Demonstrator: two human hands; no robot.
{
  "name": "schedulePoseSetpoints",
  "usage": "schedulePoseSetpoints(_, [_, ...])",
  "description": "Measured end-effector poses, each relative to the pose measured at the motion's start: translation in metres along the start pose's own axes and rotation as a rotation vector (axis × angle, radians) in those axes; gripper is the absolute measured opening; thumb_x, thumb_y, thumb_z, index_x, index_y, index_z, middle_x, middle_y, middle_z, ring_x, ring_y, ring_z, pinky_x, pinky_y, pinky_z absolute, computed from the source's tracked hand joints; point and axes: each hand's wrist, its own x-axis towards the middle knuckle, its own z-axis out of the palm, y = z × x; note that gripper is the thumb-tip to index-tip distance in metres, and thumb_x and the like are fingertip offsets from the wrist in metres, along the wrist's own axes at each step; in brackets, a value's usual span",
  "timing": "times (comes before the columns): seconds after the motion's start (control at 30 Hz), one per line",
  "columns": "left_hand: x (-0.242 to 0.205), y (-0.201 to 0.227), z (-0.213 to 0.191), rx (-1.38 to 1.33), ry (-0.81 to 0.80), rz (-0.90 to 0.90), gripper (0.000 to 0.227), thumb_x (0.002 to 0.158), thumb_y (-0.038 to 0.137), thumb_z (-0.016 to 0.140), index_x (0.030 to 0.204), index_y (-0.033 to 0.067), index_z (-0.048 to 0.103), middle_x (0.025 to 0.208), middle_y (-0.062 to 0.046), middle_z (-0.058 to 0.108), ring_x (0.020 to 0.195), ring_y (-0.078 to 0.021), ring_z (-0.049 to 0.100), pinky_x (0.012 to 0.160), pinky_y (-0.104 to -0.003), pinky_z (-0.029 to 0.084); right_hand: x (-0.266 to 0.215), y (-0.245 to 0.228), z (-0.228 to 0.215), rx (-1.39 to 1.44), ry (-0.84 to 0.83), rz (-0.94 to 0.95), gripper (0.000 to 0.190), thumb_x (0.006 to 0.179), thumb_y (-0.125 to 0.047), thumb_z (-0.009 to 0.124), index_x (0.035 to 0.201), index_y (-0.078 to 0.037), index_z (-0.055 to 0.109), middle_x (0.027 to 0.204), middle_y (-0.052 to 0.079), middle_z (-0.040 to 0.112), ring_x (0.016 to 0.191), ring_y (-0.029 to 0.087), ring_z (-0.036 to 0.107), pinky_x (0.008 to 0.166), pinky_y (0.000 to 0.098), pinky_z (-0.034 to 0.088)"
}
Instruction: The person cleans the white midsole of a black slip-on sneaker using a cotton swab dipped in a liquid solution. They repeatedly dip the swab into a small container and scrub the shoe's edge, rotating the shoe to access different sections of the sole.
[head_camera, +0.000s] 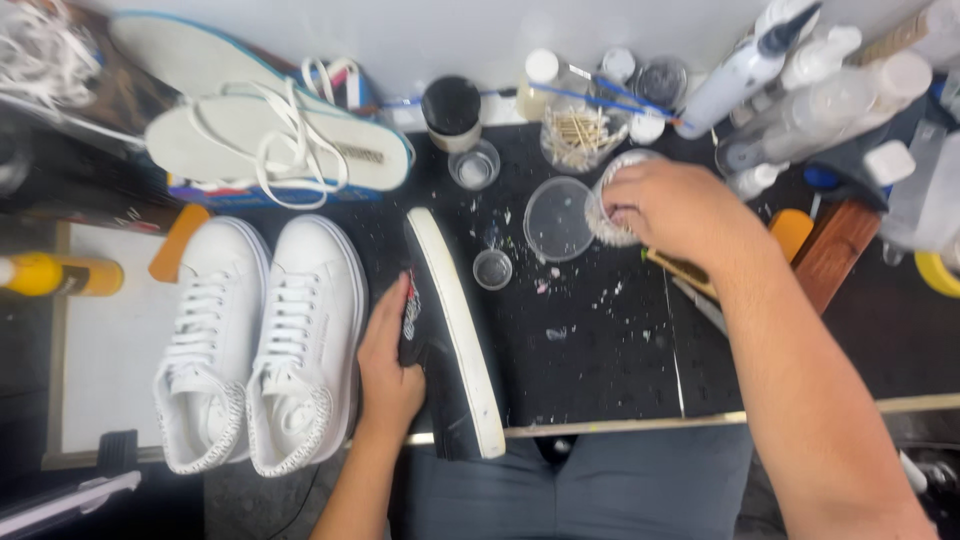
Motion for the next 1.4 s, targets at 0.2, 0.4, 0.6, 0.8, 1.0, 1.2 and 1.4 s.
schedulePoseSetpoints(0.2, [0.0,-0.006,0.008,0.016,0.066,-0.009,0.068,0.073,-0.009,0.054,0.141,0.0016,0.057,0.136,-0.023,0.064,0.131,-0.0366,0.061,0.112,-0.039,0.045,-0.015,0.004,-0.011,0.372,0.172,-0.041,0.015,0.09,-0.006,0.064,0.105,-0.004,0.068,0.101,0.011,0.071,0.09,0.031,0.069,0.078,0.0391,0.055])
schedulePoseSetpoints(0.4, [-0.006,-0.008,0.003,-0.045,0.09,0.012,0.074,0.066,-0.009,0.046,0.138,0.0009,0.06,0.132,-0.023,0.065,0.126,-0.036,0.065,0.11,-0.038,0.047,-0.021,-0.002,0.007,0.52,0.396,0.064,0.016,0.093,-0.008,0.068,0.108,-0.005,0.069,0.096,0.013,0.069,0.087,0.027,0.071,0.076,0.0358,0.055])
schedulePoseSetpoints(0.6, [-0.008,-0.008,0.003,-0.02,0.206,0.057,0.058,0.076,-0.01,0.053,0.131,0.0014,0.065,0.126,-0.019,0.068,0.114,-0.0301,0.07,0.099,-0.034,0.055,-0.033,-0.045,0.012,0.38,0.618,-0.124,0.012,0.096,-0.004,0.068,0.107,-0.006,0.067,0.096,0.009,0.068,0.092,0.027,0.066,0.088,0.0353,0.052])
schedulePoseSetpoints(0.8, [-0.009,-0.007,0.005,-0.074,0.265,0.071,0.038,0.084,-0.005,0.068,0.121,0.0014,0.068,0.119,-0.016,0.07,0.099,-0.0223,0.072,0.081,-0.029,0.058,-0.016,-0.098,0.025,0.403,0.382,-0.255,0.027,0.087,0.001,0.065,0.111,-0.007,0.072,0.102,0.014,0.062,0.093,0.028,0.064,0.08,0.0365,0.052])
schedulePoseSetpoints(1.0, [-0.004,-0.002,0.0,-0.115,0.209,0.065,0.041,0.083,-0.006,0.067,0.123,0.0018,0.067,0.121,-0.015,0.069,0.102,-0.0232,0.071,0.084,-0.03,0.057,0.004,-0.116,0.038,0.108,0.363,-0.362,0.028,0.079,-0.002,0.07,0.107,-0.006,0.074,0.09,0.005,0.067,0.088,0.027,0.061,0.079,0.0404,0.053])
schedulePoseSetpoints(1.2, [-0.01,0.021,-0.02,-0.014,0.027,-0.014,0.071,0.066,-0.012,0.049,0.136,-0.0015,0.056,0.135,-0.026,0.06,0.124,-0.0364,0.061,0.101,-0.041,0.05,0.017,-0.119,0.047,0.013,0.244,-0.326,0.015,0.075,-0.001,0.07,0.089,-0.007,0.07,0.084,0.003,0.066,0.094,0.024,0.063,0.083,0.0375,0.054])
schedulePoseSetpoints(1.4, [-0.039,0.05,-0.045,0.07,0.081,-0.006,0.047,0.087,-0.001,0.054,0.134,-0.0027,0.06,0.134,-0.021,0.066,0.127,-0.0328,0.066,0.109,-0.041,0.051,0.003,-0.117,0.025,0.114,0.415,-0.404,0.019,0.074,-0.002,0.074,0.093,-0.006,0.072,0.085,0.005,0.067,0.088,0.027,0.063,0.078,0.0388,0.052])
